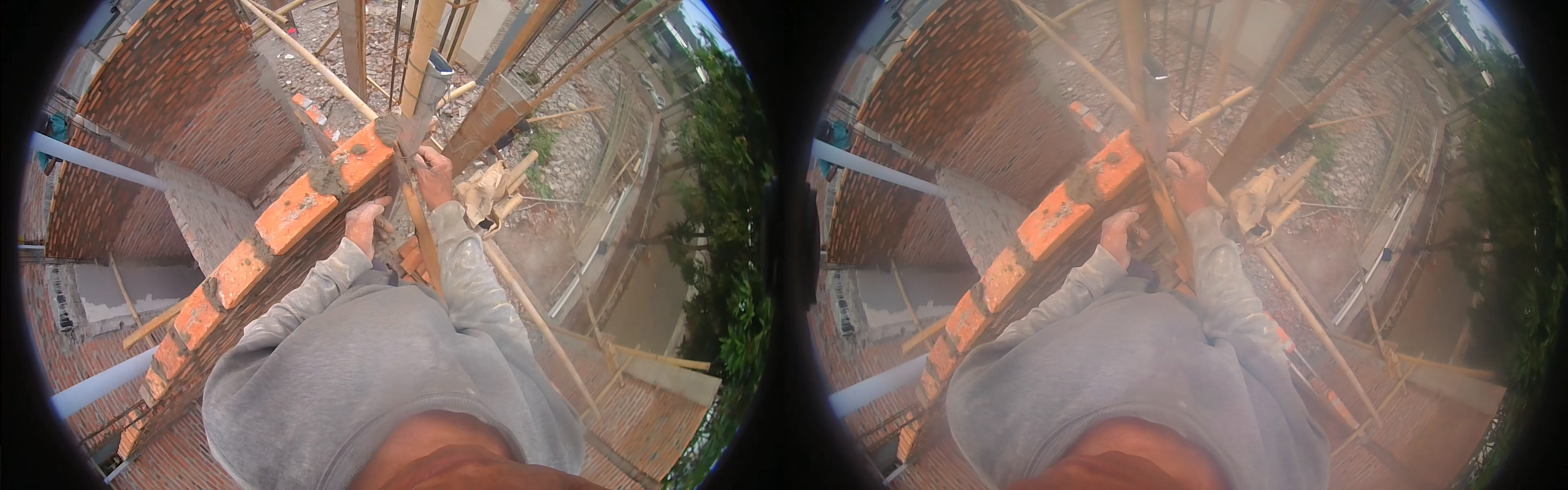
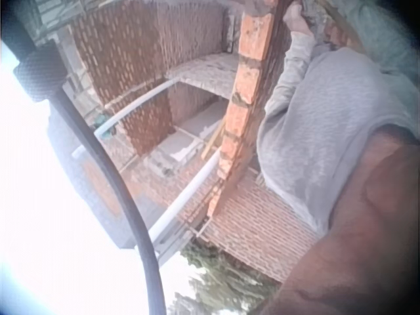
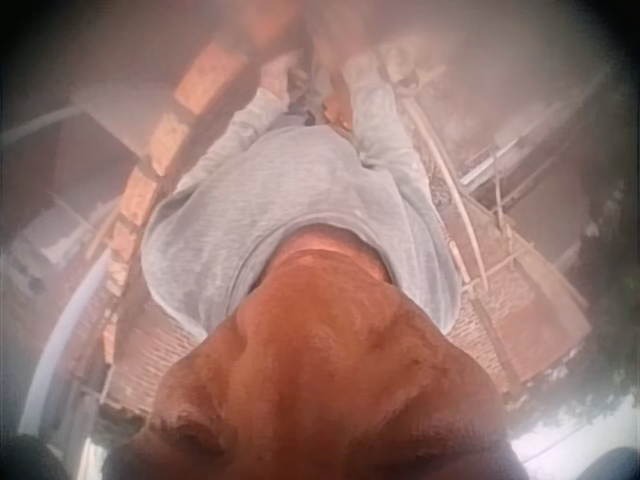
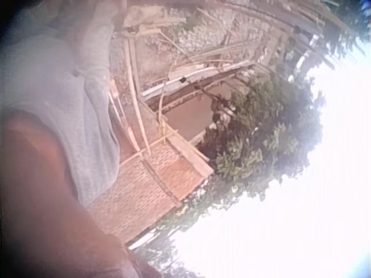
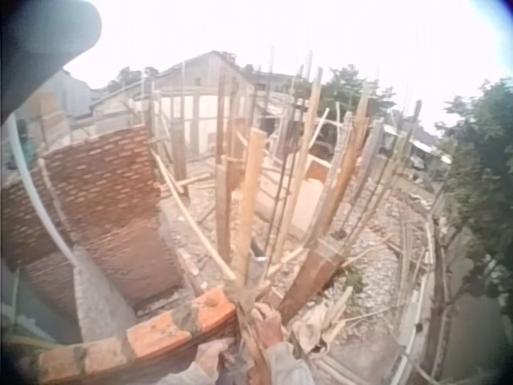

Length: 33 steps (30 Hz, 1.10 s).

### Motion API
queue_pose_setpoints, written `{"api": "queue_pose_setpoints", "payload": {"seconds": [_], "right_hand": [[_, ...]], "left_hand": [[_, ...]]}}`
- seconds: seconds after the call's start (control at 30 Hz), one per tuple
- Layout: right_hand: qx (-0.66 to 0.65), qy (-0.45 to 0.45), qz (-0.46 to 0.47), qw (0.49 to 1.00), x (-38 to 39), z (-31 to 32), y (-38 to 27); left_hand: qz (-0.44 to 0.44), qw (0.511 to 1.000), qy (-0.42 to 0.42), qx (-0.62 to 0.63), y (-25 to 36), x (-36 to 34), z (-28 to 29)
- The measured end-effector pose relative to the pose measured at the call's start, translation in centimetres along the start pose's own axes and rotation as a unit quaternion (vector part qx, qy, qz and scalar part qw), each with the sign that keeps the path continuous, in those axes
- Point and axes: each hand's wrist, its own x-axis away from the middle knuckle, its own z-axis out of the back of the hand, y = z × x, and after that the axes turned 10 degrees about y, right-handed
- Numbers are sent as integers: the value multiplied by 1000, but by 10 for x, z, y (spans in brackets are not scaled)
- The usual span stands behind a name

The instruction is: The person lays red bricks on a partially built wall using a trowel to apply mortar and a string line to align the course. The person repeatedly scoops mortar, spreads it on the bricks, taps them into place, and scrapes excess mortar from the joints.

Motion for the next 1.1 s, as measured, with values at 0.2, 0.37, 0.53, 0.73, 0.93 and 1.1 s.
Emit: {"api": "queue_pose_setpoints", "payload": {"seconds": [0.2, 0.37, 0.53, 0.73, 0.93, 1.1], "right_hand": [[-72, 31, -168, 983, -7, -5, -5], [-162, 34, -218, 962, -6, -6, -9], [-138, 35, -233, 962, -10, -9, 3], [-177, 38, -211, 961, -9, -11, 11], [-54, 64, -212, 974, 10, 5, 18], [134, -74, -163, 975, 57, 47, 24]], "left_hand": [[52, 998, -1, 22, 12, 5, -17], [50, 993, 46, 93, 14, -13, -30], [24, 985, 21, 171, -8, -45, -20], [-67, 986, 93, 122, -58, -70, -9], [13, 994, 109, -21, -63, -25, 34], [-114, 976, -52, -176, 0, 43, 42]]}}
